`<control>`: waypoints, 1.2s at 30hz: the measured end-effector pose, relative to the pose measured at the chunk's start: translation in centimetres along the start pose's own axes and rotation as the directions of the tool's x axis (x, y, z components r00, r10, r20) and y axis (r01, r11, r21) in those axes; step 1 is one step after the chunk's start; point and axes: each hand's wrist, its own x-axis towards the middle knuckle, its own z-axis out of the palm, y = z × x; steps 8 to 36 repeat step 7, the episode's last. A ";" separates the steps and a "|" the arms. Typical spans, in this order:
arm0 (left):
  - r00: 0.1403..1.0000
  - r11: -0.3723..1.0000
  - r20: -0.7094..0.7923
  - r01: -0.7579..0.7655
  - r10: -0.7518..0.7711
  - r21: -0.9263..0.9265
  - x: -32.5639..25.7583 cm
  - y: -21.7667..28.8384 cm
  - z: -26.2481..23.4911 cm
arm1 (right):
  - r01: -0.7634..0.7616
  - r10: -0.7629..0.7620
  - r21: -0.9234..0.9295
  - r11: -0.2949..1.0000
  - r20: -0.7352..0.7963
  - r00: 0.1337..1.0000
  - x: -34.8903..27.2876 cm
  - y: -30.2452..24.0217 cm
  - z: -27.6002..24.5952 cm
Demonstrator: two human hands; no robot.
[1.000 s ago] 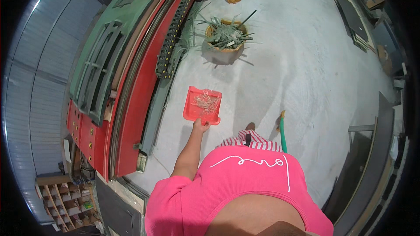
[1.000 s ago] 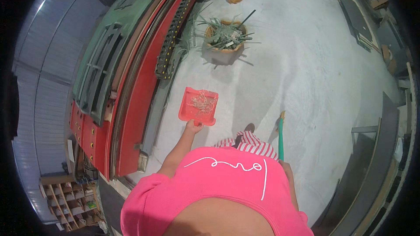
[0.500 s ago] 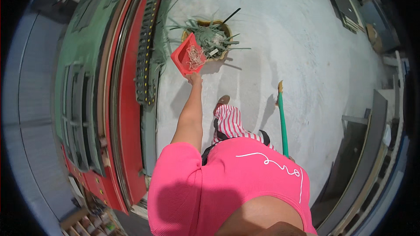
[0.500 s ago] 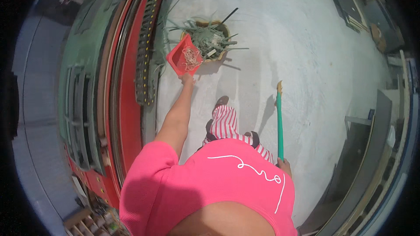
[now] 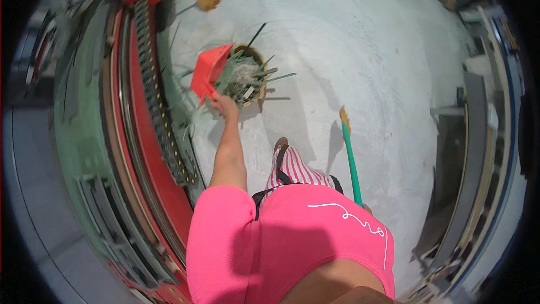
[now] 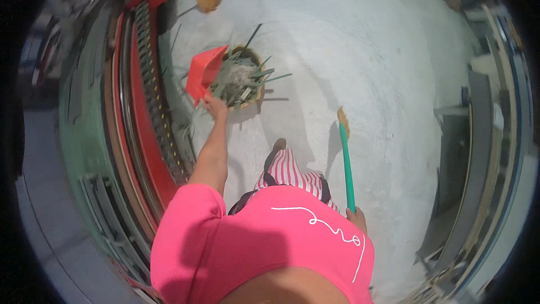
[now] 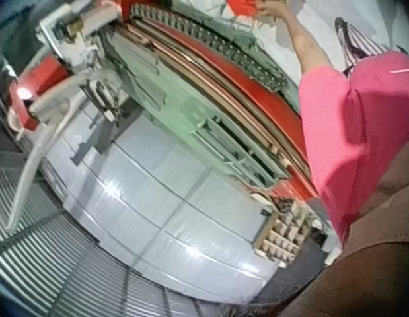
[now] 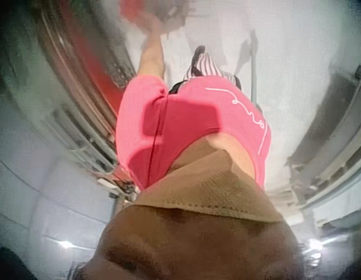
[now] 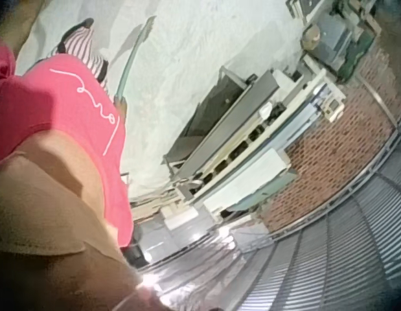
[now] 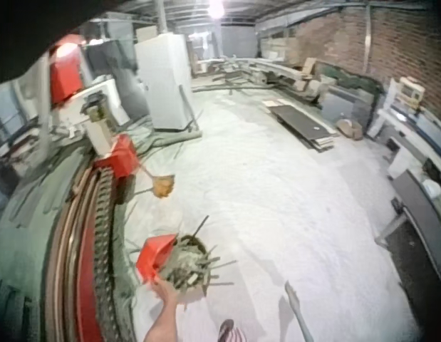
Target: The person sweeps the workshop floor using a broom and a dustpan, collects debris into the dustpan, and empties it into a basket.
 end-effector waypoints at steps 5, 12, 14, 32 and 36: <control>0.893 0.893 0.026 -0.448 0.449 -0.030 -1.2 -0.7 0.2 | 0.045 -0.048 -0.124 0.991 -0.020 0.999 0.0 -4.7 -1.4; 0.788 0.795 0.383 -0.577 0.482 0.187 -10.5 12.7 -1.9 | 0.235 -0.242 -0.120 0.965 -0.051 0.969 0.2 -7.2 -2.4; 0.788 0.795 0.383 -0.577 0.482 0.187 -10.5 12.7 -1.9 | 0.235 -0.242 -0.120 0.965 -0.051 0.969 0.2 -7.2 -2.4; 0.788 0.795 0.383 -0.577 0.482 0.187 -10.5 12.7 -1.9 | 0.235 -0.242 -0.120 0.965 -0.051 0.969 0.2 -7.2 -2.4; 0.788 0.795 0.383 -0.577 0.482 0.187 -10.5 12.7 -1.9 | 0.235 -0.242 -0.120 0.965 -0.051 0.969 0.2 -7.2 -2.4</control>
